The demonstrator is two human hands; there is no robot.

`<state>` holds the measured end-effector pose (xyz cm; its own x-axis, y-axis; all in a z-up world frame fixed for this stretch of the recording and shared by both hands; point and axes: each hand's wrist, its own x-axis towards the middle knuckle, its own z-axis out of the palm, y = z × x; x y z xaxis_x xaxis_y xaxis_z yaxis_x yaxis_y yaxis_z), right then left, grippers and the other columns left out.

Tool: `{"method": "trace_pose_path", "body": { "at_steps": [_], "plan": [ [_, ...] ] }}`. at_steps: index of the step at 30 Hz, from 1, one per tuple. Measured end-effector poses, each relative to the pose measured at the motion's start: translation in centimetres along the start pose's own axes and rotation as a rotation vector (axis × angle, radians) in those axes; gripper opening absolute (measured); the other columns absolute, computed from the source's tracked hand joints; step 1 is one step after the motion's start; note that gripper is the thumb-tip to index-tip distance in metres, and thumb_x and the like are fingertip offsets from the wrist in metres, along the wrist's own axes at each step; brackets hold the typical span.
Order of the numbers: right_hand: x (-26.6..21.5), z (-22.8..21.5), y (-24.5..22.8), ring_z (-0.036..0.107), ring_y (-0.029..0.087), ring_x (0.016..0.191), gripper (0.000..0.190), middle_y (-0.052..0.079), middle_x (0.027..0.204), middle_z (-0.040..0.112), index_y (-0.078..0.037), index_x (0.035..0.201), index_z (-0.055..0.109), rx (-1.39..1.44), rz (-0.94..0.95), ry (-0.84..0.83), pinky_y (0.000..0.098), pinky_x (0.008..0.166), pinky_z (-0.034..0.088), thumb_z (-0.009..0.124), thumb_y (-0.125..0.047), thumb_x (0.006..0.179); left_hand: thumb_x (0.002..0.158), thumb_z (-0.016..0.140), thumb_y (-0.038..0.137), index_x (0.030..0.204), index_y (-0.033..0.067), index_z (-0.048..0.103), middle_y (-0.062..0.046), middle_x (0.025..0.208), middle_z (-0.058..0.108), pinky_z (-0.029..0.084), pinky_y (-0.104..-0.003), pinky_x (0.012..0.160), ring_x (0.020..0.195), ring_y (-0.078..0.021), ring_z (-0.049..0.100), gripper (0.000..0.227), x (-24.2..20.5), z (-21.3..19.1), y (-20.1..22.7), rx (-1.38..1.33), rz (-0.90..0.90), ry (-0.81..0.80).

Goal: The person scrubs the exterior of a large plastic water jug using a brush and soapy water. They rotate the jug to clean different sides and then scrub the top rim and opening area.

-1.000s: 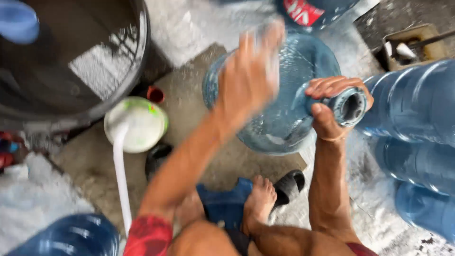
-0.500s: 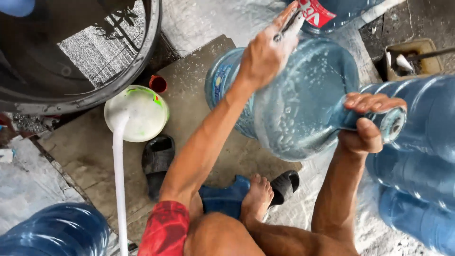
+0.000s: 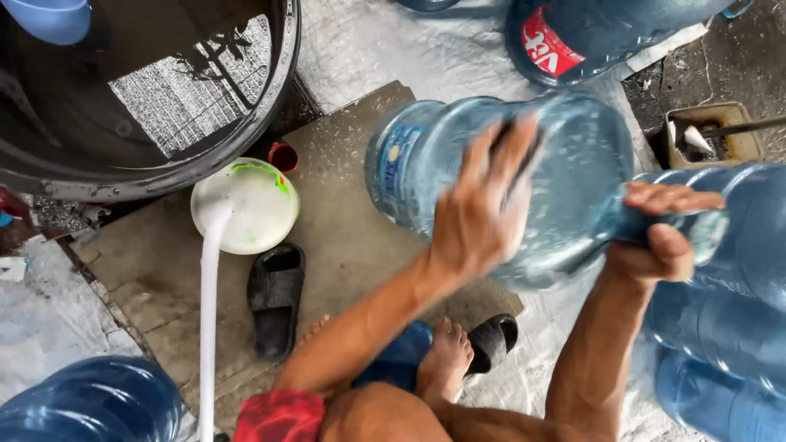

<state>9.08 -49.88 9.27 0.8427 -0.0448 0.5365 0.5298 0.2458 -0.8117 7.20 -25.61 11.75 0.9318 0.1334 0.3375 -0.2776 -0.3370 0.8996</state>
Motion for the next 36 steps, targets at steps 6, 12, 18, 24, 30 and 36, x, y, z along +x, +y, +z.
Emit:
{"method": "trace_pose_path", "body": {
  "at_steps": [6, 12, 18, 24, 30, 36],
  "plan": [
    [-1.9, -3.1, -2.3, 0.064, 0.019, 0.084, 0.029, -0.002, 0.081, 0.061, -0.015, 0.094, 0.056, 0.109, 0.089, -0.015, 0.0343, 0.096, 0.056, 0.053, -0.014, 0.065, 0.094, 0.055, 0.006, 0.143, 0.0101, 0.025, -0.023, 0.15, 0.024, 0.041, -0.051, 0.111, 0.142, -0.0453, 0.026, 0.057, -9.0, 2.8, -7.7, -0.28, -0.003, -0.073],
    [-3.5, -1.6, -2.6, 0.059, 0.019, 0.084, 0.03, -0.003, 0.079, 0.054, -0.018, 0.094, 0.047, -0.021, 0.042, -0.029, 0.0329, 0.105, 0.051, 0.05, -0.018, 0.063, 0.088, 0.0, 0.072, 0.146, 0.0146, 0.029, -0.016, 0.157, 0.015, 0.055, -0.011, 0.049, 0.137, -0.0286, 0.048, 0.087, -2.2, 3.2, -9.5, -0.095, 0.017, -0.119],
    [-3.4, -1.0, -3.6, 0.064, 0.021, 0.087, 0.032, 0.0, 0.081, 0.058, -0.015, 0.094, 0.051, -0.024, 0.042, -0.011, 0.0346, 0.105, 0.054, 0.051, -0.017, 0.063, 0.098, 0.03, 0.025, 0.144, 0.0024, 0.027, -0.014, 0.15, 0.031, 0.02, -0.049, 0.113, 0.143, -0.0306, 0.02, 0.051, -1.5, 2.6, -10.8, -0.024, -0.227, -0.282],
    [-3.1, 0.2, -2.6, 0.061, 0.022, 0.083, 0.031, 0.001, 0.08, 0.057, -0.015, 0.093, 0.053, -0.033, 0.06, -0.047, 0.0365, 0.106, 0.054, 0.054, -0.02, 0.063, 0.097, 0.028, 0.024, 0.139, 0.0031, 0.037, -0.018, 0.145, 0.037, 0.021, -0.037, 0.115, 0.137, -0.0274, 0.033, 0.048, 1.1, 2.3, -13.2, -0.07, -0.059, -0.359],
    [-3.6, 0.6, -2.9, 0.064, 0.026, 0.081, 0.046, 0.015, 0.091, 0.06, -0.004, 0.103, 0.049, -0.388, -0.079, 0.798, 0.0401, 0.082, 0.062, 0.08, 0.002, 0.071, 0.095, 0.047, 0.021, 0.144, 0.0218, 0.029, -0.007, 0.151, 0.032, 0.031, -0.033, 0.11, 0.139, -0.0215, 0.037, 0.051, -2.0, 0.4, -5.9, -0.43, -0.244, -0.466],
    [-4.0, 0.5, -3.4, 0.059, 0.027, 0.071, 0.024, 0.005, 0.068, 0.05, -0.011, 0.084, 0.053, -0.06, 0.019, 0.799, 0.035, 0.082, 0.048, 0.057, -0.006, 0.061, 0.095, 0.039, 0.022, 0.145, 0.0139, 0.019, -0.026, 0.153, 0.02, 0.057, -0.047, 0.085, 0.133, -0.0458, 0.037, 0.054, -1.7, 0.6, -2.5, -0.266, -0.201, -0.403]
  ]
}}
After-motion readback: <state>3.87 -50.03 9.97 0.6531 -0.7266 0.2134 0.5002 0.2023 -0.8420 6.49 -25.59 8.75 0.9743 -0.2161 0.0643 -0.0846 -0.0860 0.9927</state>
